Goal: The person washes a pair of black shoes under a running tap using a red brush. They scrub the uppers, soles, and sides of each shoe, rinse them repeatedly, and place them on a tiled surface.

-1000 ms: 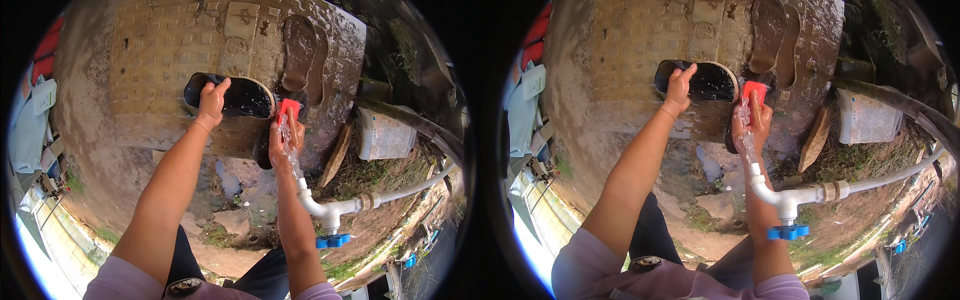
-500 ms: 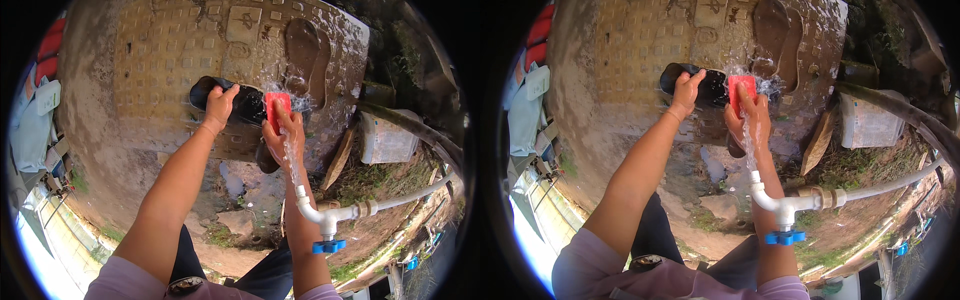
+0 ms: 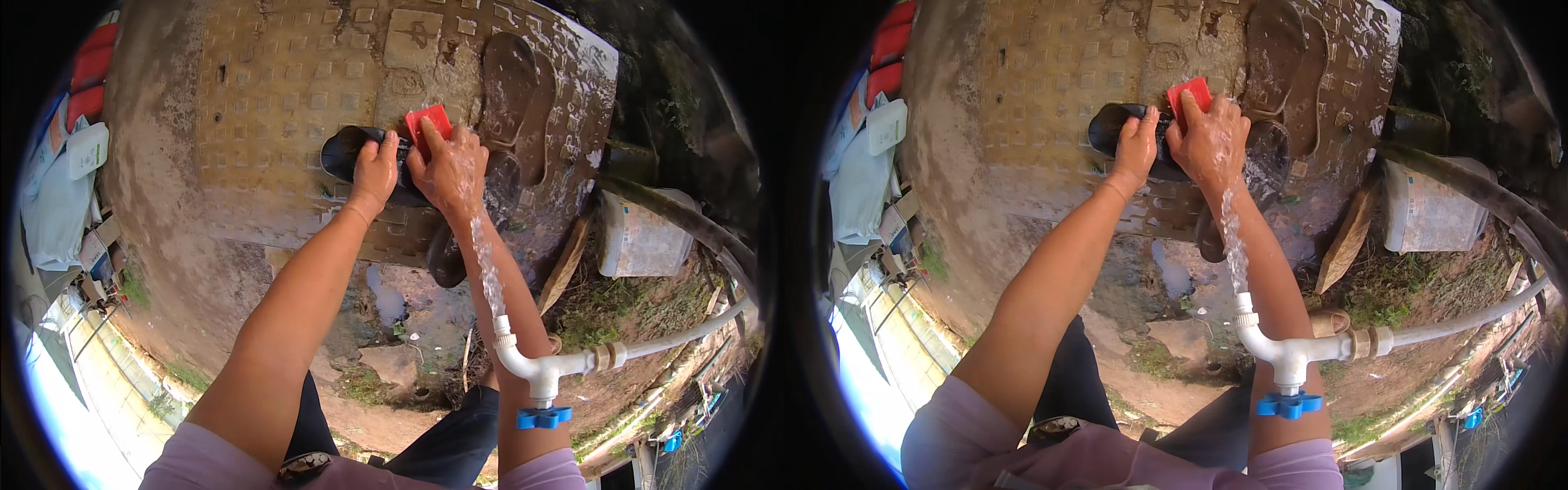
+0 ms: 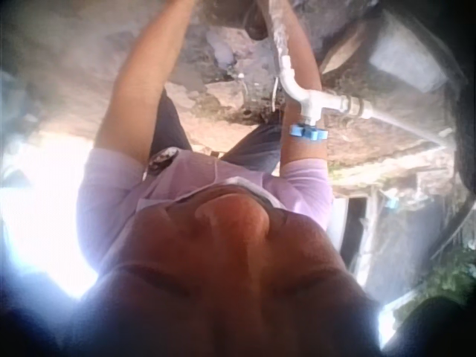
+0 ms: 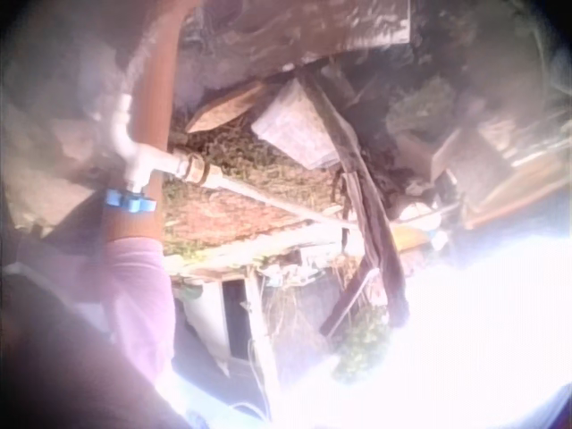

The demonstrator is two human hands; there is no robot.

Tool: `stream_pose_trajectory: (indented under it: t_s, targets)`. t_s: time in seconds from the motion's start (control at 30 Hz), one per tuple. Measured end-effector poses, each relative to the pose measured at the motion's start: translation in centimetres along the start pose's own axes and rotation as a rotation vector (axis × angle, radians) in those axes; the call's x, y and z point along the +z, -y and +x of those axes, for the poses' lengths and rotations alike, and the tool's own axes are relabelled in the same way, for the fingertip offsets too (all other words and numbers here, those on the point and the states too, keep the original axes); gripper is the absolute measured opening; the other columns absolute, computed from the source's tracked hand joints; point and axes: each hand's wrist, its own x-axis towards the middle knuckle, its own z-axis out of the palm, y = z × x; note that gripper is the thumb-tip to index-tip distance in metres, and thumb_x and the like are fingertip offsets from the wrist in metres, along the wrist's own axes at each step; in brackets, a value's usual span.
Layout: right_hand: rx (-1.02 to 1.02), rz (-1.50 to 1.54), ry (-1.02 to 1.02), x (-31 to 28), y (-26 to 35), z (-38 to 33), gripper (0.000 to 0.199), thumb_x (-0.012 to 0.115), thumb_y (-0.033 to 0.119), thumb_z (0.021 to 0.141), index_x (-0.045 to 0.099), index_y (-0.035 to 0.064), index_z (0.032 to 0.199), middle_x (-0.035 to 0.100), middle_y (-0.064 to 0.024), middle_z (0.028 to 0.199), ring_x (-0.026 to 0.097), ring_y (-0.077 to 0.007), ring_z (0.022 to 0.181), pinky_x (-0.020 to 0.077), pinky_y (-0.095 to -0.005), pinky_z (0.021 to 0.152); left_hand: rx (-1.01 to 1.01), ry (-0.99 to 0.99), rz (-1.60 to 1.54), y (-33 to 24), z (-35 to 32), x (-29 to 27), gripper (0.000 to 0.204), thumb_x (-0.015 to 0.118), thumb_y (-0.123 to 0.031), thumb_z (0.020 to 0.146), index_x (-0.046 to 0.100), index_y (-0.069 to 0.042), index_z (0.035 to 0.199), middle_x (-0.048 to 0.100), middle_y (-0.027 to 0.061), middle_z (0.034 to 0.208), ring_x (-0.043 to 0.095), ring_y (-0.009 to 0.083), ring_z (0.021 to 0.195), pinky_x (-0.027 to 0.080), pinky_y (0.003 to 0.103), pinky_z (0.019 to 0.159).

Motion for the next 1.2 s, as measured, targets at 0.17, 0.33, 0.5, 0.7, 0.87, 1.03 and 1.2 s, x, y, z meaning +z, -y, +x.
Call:
stream_pose_trajectory:
  t_s: [0.17, 0.33, 0.5, 0.7, 0.87, 1.03, 1.2]
  targets:
    - [-0.047, -0.017, 0.068, -1.6, 1.3, -4.6, 0.053, 0.073, 0.021, 0.074, 0.065, 0.0142, 0.126, 0.055, -0.0142, 0.093, 0.055, -0.0328, 0.082, 0.0393, -0.0466, 0.072, -0.067, 0.038, -0.028, 0.1, 0.0, -0.2, 0.045, 0.057, -0.040, 0.099, 0.059, 0.003, 0.084, 0.059, 0.0095, 0.073, 0.051, 0.0172, 0.072, 0.044, 0.035, 0.071]
    - [0.005, -0.090, 0.087, -0.6, 0.5, -3.1, 0.051, 0.073, 0.029, 0.075, 0.067, 0.0185, 0.124, 0.055, -0.0139, 0.090, 0.056, -0.0333, 0.082, 0.0401, -0.0462, 0.071, -0.070, 0.007, 0.079, -0.2, 0.0, -0.1, 0.042, 0.056, -0.037, 0.100, 0.058, -0.001, 0.080, 0.056, 0.0011, 0.075, 0.046, 0.0114, 0.073, 0.042, 0.029, 0.072]
    - [-0.038, -0.065, 0.027, -0.6, 0.2, -2.7, 0.052, 0.074, 0.027, 0.074, 0.066, 0.0179, 0.125, 0.055, -0.0145, 0.086, 0.056, -0.0337, 0.080, 0.0415, -0.0463, 0.070, -0.121, 0.060, -0.195, -0.2, 0.2, -0.3, 0.044, 0.057, -0.039, 0.099, 0.060, 0.002, 0.083, 0.057, 0.0034, 0.072, 0.048, 0.0142, 0.072, 0.044, 0.033, 0.071]
    - [-0.024, -0.056, 0.148, -3.1, -2.0, -3.0, 0.048, 0.075, 0.023, 0.070, 0.070, 0.0148, 0.117, 0.051, -0.0142, 0.077, 0.056, -0.0320, 0.069, 0.0460, -0.0445, 0.064, 0.054, 0.127, -0.013, -0.4, 0.0, -1.0, 0.051, 0.050, -0.045, 0.101, 0.061, 0.006, 0.098, 0.061, 0.0122, 0.088, 0.052, 0.0186, 0.085, 0.043, 0.032, 0.080]
    - [-0.227, 0.102, 0.039, -1.3, -0.2, -1.4, 0.050, 0.075, 0.025, 0.072, 0.070, 0.0149, 0.120, 0.055, -0.0140, 0.082, 0.056, -0.0331, 0.073, 0.0440, -0.0457, 0.066, -0.044, 0.113, -0.279, -0.5, 0.1, -1.0, 0.064, 0.040, -0.047, 0.104, 0.050, 0.008, 0.135, 0.064, 0.0213, 0.126, 0.060, 0.0264, 0.120, 0.043, 0.031, 0.100]
    - [-0.144, -0.097, 0.246, -3.2, -1.5, -5.8, 0.055, 0.075, 0.029, 0.070, 0.067, 0.0160, 0.123, 0.054, -0.0128, 0.086, 0.054, -0.0308, 0.079, 0.0380, -0.0440, 0.069, 0.042, 0.279, 0.021, -0.9, -0.3, -0.6, 0.064, 0.040, -0.048, 0.104, 0.045, 0.006, 0.140, 0.064, 0.0197, 0.128, 0.059, 0.0289, 0.122, 0.042, 0.033, 0.103]
    - [-0.104, 0.111, 0.037, 0.4, 1.7, -0.9, 0.049, 0.068, 0.033, 0.080, 0.066, 0.0148, 0.125, 0.055, -0.0150, 0.088, 0.055, -0.0329, 0.083, 0.0404, -0.0442, 0.073, -0.329, 0.270, -0.475, -2.6, 0.2, -1.3, 0.080, 0.038, -0.062, 0.100, 0.044, 0.006, 0.142, 0.048, 0.0171, 0.147, 0.049, 0.0219, 0.132, 0.038, 0.030, 0.106]
